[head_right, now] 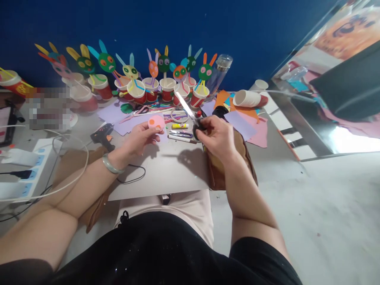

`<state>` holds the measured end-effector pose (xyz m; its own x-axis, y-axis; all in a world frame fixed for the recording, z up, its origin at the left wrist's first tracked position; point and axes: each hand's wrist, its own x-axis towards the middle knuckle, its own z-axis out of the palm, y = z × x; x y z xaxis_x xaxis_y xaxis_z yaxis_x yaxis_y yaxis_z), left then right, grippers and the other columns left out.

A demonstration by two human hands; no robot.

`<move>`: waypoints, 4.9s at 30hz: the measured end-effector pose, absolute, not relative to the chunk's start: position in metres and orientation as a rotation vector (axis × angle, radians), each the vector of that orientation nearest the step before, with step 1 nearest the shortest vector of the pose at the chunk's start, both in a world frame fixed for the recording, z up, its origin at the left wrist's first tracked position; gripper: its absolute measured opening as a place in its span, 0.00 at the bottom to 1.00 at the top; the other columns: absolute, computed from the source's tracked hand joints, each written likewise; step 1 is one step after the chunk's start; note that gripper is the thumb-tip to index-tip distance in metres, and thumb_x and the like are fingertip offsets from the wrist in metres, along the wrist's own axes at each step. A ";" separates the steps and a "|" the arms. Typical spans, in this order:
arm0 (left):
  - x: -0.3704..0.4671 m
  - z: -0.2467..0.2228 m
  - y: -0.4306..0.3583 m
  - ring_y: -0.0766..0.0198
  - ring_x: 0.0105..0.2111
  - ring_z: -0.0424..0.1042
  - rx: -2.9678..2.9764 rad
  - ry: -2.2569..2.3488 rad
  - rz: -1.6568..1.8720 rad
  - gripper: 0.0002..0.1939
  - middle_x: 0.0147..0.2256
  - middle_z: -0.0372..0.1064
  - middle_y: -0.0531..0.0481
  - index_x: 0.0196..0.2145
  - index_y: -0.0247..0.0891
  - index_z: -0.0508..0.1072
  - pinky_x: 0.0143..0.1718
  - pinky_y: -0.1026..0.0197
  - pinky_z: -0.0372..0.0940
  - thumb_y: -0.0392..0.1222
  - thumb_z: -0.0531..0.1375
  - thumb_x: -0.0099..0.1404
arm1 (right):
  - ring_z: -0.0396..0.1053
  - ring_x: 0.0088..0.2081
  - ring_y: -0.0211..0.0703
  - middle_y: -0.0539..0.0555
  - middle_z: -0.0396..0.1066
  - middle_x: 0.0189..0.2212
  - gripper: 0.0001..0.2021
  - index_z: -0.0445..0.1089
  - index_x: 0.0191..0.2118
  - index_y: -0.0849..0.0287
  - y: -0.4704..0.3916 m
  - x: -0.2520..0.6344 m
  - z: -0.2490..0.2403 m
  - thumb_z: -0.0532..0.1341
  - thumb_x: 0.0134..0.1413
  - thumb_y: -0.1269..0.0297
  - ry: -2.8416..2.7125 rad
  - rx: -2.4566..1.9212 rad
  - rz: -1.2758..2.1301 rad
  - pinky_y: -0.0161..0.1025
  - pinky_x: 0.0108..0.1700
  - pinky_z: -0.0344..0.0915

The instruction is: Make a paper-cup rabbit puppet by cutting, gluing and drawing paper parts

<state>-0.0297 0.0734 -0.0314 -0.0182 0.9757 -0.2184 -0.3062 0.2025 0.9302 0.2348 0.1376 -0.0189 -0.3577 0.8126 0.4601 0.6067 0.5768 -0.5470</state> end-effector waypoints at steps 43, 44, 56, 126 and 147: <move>-0.027 -0.039 0.078 0.74 0.22 0.67 0.670 1.132 1.332 0.10 0.28 0.74 0.55 0.31 0.37 0.75 0.22 0.68 0.61 0.41 0.71 0.55 | 0.67 0.25 0.43 0.47 0.69 0.21 0.15 0.66 0.29 0.54 0.149 0.196 -0.064 0.67 0.53 0.49 -2.372 -0.853 0.326 0.48 0.43 0.60; -0.028 -0.040 0.077 0.74 0.21 0.67 0.667 1.125 1.335 0.10 0.28 0.74 0.54 0.31 0.37 0.75 0.22 0.68 0.61 0.41 0.71 0.54 | 0.67 0.25 0.43 0.47 0.69 0.21 0.15 0.66 0.29 0.54 0.149 0.196 -0.064 0.67 0.53 0.49 -2.376 -0.859 0.325 0.47 0.43 0.60; -0.027 -0.042 0.077 0.74 0.21 0.68 0.693 1.101 1.353 0.15 0.26 0.72 0.55 0.31 0.36 0.76 0.21 0.68 0.61 0.45 0.75 0.51 | 0.67 0.25 0.42 0.47 0.70 0.21 0.13 0.65 0.30 0.54 0.149 0.198 -0.064 0.66 0.54 0.53 -2.402 -0.808 0.259 0.46 0.41 0.59; -0.028 -0.039 0.075 0.73 0.21 0.67 0.758 1.097 1.348 0.17 0.26 0.73 0.53 0.29 0.37 0.79 0.21 0.67 0.62 0.49 0.77 0.48 | 0.62 0.22 0.39 0.46 0.68 0.18 0.18 0.62 0.26 0.54 0.152 0.201 -0.062 0.68 0.54 0.50 -2.380 -0.761 0.362 0.45 0.40 0.60; -0.029 -0.038 0.075 0.74 0.21 0.67 0.745 1.091 1.337 0.17 0.27 0.75 0.52 0.29 0.37 0.79 0.21 0.68 0.62 0.49 0.78 0.48 | 0.61 0.23 0.40 0.46 0.67 0.18 0.19 0.61 0.25 0.53 0.152 0.201 -0.064 0.69 0.54 0.50 -2.362 -0.783 0.330 0.46 0.39 0.61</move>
<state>-0.0285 0.0750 -0.0382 -0.0986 0.9776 -0.1857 -0.3780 0.1358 0.9158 0.2014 0.1520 -0.0643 -0.6313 0.6081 0.4814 0.4527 0.7929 -0.4079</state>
